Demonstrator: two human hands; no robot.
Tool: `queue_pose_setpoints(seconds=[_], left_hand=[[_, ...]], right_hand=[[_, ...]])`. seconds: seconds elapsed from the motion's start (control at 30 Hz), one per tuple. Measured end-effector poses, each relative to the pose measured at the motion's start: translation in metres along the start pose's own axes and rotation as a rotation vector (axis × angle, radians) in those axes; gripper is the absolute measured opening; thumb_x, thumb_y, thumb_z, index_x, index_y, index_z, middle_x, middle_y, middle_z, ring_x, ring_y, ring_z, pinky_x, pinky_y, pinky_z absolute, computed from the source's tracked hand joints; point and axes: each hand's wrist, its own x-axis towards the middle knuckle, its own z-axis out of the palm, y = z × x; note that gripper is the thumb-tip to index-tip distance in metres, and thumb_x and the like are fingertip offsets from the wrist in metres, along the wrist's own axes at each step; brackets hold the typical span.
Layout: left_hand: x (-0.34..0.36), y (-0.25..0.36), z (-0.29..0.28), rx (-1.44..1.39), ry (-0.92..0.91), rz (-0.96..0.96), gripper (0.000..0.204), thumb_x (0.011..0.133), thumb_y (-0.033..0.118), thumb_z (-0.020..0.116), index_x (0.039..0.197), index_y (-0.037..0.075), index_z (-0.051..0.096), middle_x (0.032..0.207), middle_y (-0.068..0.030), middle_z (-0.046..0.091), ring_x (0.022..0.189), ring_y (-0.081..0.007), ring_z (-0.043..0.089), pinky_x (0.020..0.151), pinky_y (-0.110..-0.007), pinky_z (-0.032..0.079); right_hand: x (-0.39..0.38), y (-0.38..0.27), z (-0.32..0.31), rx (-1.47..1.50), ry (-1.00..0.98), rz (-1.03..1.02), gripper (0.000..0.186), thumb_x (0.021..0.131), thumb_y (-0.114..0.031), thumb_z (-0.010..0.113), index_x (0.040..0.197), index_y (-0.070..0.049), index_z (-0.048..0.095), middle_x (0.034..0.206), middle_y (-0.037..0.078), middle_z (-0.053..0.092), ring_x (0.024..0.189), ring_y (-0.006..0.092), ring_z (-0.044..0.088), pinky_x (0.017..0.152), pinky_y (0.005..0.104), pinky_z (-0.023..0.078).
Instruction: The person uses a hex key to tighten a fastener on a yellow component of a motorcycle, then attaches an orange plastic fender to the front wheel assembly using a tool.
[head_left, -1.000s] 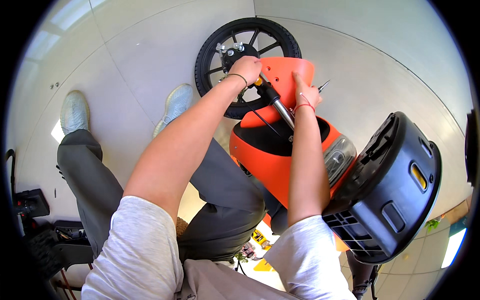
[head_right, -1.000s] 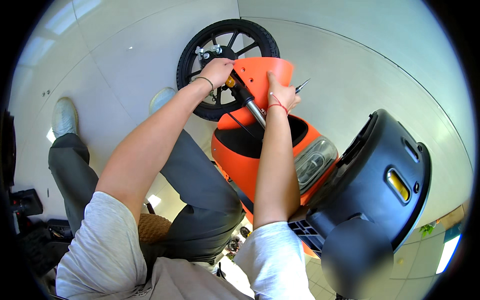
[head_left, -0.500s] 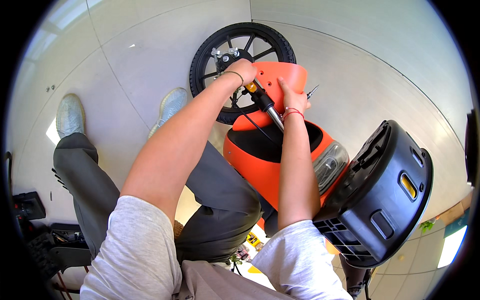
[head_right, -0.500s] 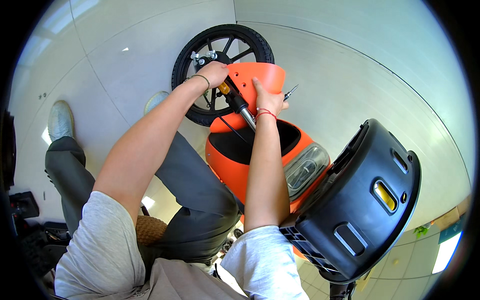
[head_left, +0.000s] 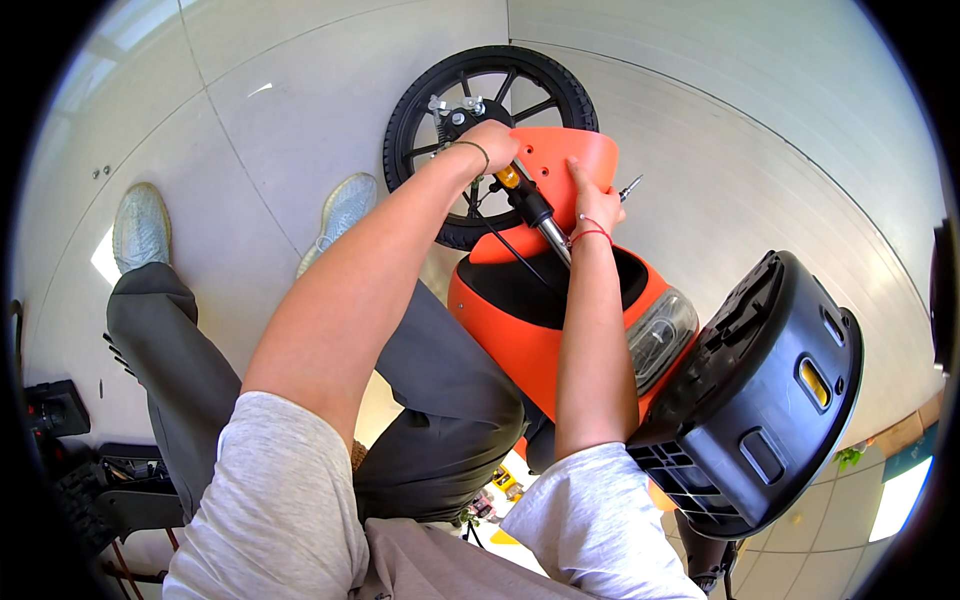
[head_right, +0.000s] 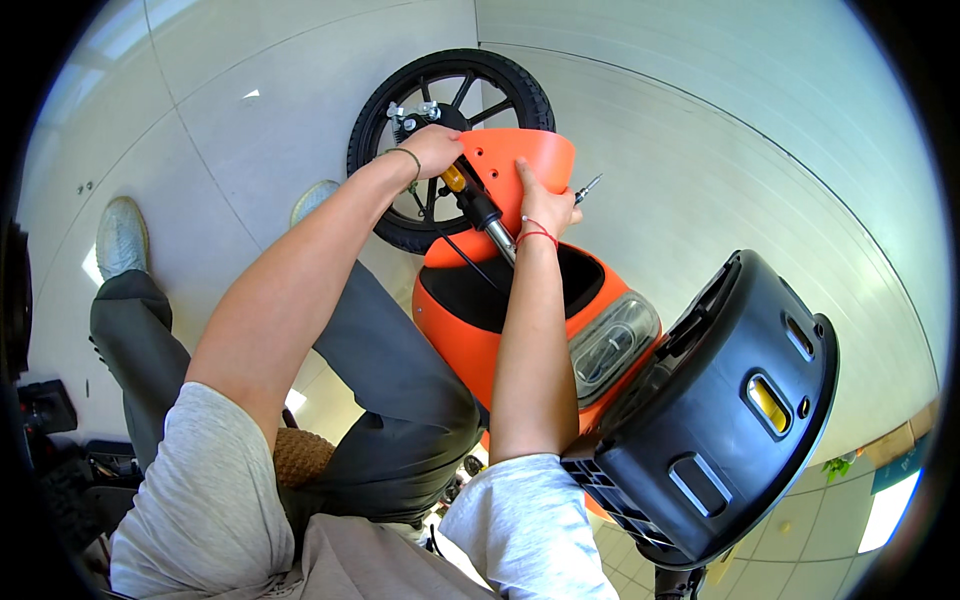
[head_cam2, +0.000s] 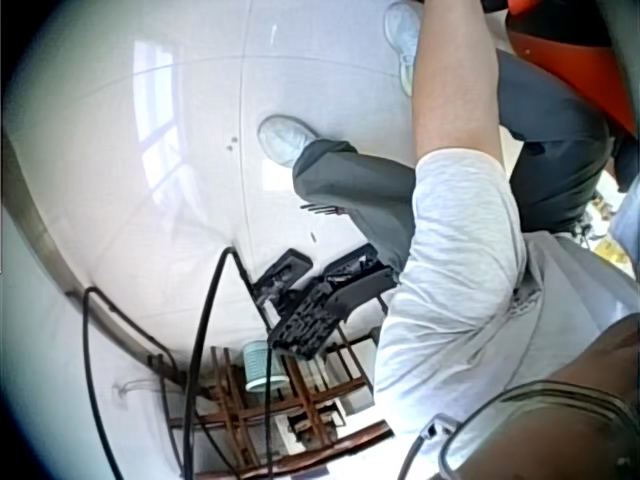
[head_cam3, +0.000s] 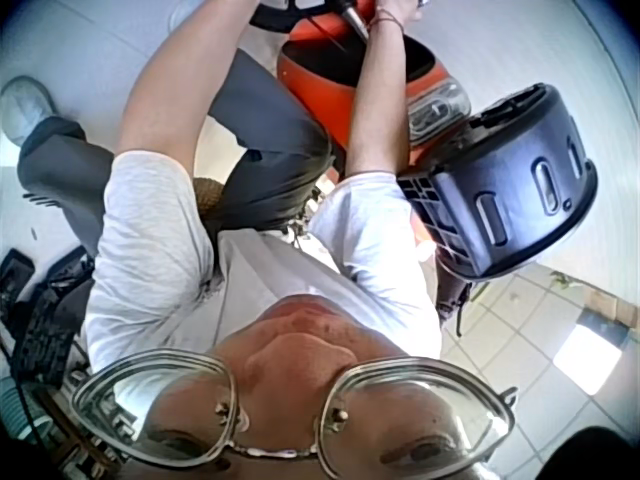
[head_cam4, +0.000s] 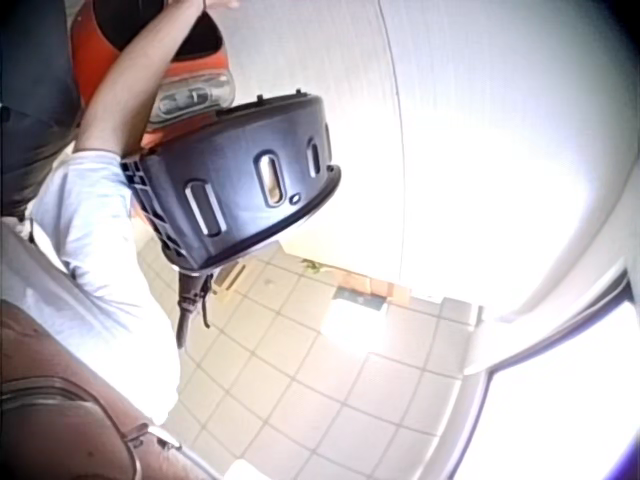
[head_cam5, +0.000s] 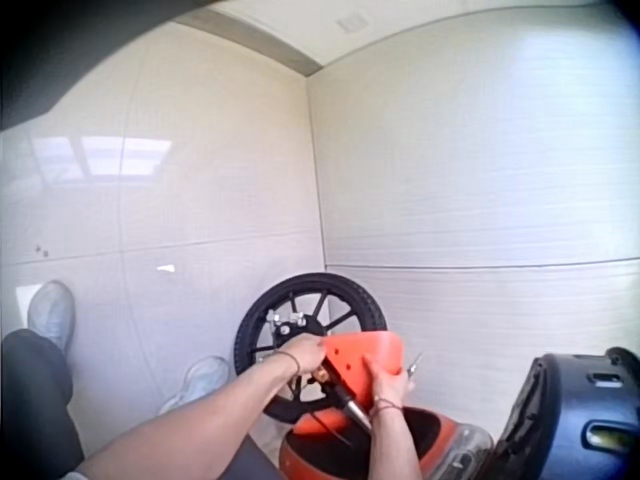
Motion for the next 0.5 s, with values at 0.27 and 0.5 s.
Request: queue_pose_setpoints(seconds=[0.27,0.5], left_hand=[[0.006,-0.004,-0.005,0.001,-0.047,-0.03,0.027,0.084,0.018,0.049,0.098,0.0,0.065,0.088,-0.0175,0.065,0.082,-0.0288,0.061,0.076,-0.036,0.047],[0.005,-0.006,-0.003,-0.114,-0.043,-0.021,0.029,0.083,0.018,0.049,0.094,-0.004,0.065,0.089,-0.0205,0.064,0.082,-0.031,0.062,0.074,-0.038,0.048]], right_hand=[[0.007,-0.003,0.004,-0.13,0.012,0.03,0.104,0.058,-0.062,0.08,0.126,0.009,0.047,0.138,0.025,0.029,0.119,0.035,0.047,0.102,0.04,0.04],[0.01,-0.003,0.002,-0.158,0.027,0.017,0.102,0.057,-0.063,0.079,0.122,0.011,0.05,0.131,0.026,0.039,0.115,0.034,0.05,0.1,0.0397,0.042]])
